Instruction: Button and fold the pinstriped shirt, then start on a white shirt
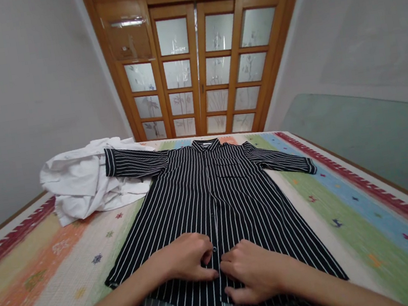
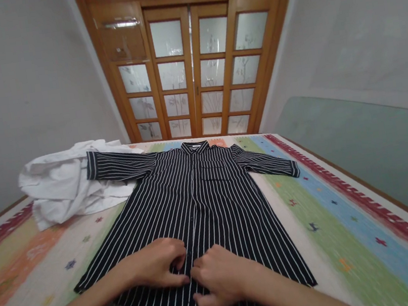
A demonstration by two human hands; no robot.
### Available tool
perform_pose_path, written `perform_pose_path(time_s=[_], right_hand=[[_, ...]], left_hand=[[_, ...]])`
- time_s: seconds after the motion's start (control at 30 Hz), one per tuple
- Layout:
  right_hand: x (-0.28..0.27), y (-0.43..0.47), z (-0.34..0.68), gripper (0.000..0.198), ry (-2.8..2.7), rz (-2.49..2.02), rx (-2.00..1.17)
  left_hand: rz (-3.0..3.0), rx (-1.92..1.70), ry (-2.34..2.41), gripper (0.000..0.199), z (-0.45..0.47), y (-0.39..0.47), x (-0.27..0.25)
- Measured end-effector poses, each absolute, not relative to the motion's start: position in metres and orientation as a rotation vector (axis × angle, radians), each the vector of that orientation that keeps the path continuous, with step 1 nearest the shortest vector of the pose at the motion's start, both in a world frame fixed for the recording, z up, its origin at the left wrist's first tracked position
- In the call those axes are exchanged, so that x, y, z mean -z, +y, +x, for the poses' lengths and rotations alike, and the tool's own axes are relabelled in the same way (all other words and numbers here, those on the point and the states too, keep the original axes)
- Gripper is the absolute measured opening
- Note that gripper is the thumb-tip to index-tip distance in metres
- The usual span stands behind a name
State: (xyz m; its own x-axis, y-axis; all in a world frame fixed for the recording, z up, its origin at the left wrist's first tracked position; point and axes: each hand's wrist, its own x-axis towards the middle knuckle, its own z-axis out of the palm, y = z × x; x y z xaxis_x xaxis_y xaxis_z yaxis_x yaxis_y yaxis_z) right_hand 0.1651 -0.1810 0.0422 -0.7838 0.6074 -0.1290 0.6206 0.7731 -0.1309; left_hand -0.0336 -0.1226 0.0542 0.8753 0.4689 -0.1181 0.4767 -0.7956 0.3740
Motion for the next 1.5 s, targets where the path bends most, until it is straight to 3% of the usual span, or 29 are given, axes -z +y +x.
perform_pose_path(time_s=[0.1,0.23,0.3,0.4,0.57,1.0,1.1,1.3,1.5], right_hand=[[-0.050,-0.183,0.162,0.024,2.862,0.975,0.236],[-0.055,-0.187,0.162,0.040,2.828,0.972,0.245],[-0.052,-0.188,0.161,0.044,2.820,0.969,0.245],[-0.047,-0.190,0.160,0.034,2.831,0.963,0.224],[-0.054,-0.190,0.162,0.022,2.857,0.884,0.254],[-0.056,-0.188,0.170,0.018,2.792,0.759,0.677],[-0.056,-0.178,0.171,0.017,2.850,0.968,0.655],[-0.049,-0.148,0.172,0.013,2.884,1.523,0.444],[-0.042,-0.115,0.171,0.032,2.725,1.895,0.374]], left_hand=[[2.667,0.150,0.647,0.030,-0.033,-0.132,-0.061],[2.658,0.235,0.623,0.036,-0.033,-0.142,-0.065],[2.653,0.242,0.604,0.028,-0.033,-0.146,-0.065],[2.647,0.200,0.555,0.009,-0.032,-0.149,-0.063],[2.660,0.152,0.518,0.005,-0.033,-0.148,-0.061],[2.787,0.095,0.913,0.037,-0.023,-0.141,-0.054],[2.780,0.046,1.009,0.044,-0.019,-0.143,-0.042],[2.696,0.034,1.145,0.032,-0.013,-0.148,-0.042],[2.576,0.046,1.240,0.038,-0.008,-0.151,-0.046]])
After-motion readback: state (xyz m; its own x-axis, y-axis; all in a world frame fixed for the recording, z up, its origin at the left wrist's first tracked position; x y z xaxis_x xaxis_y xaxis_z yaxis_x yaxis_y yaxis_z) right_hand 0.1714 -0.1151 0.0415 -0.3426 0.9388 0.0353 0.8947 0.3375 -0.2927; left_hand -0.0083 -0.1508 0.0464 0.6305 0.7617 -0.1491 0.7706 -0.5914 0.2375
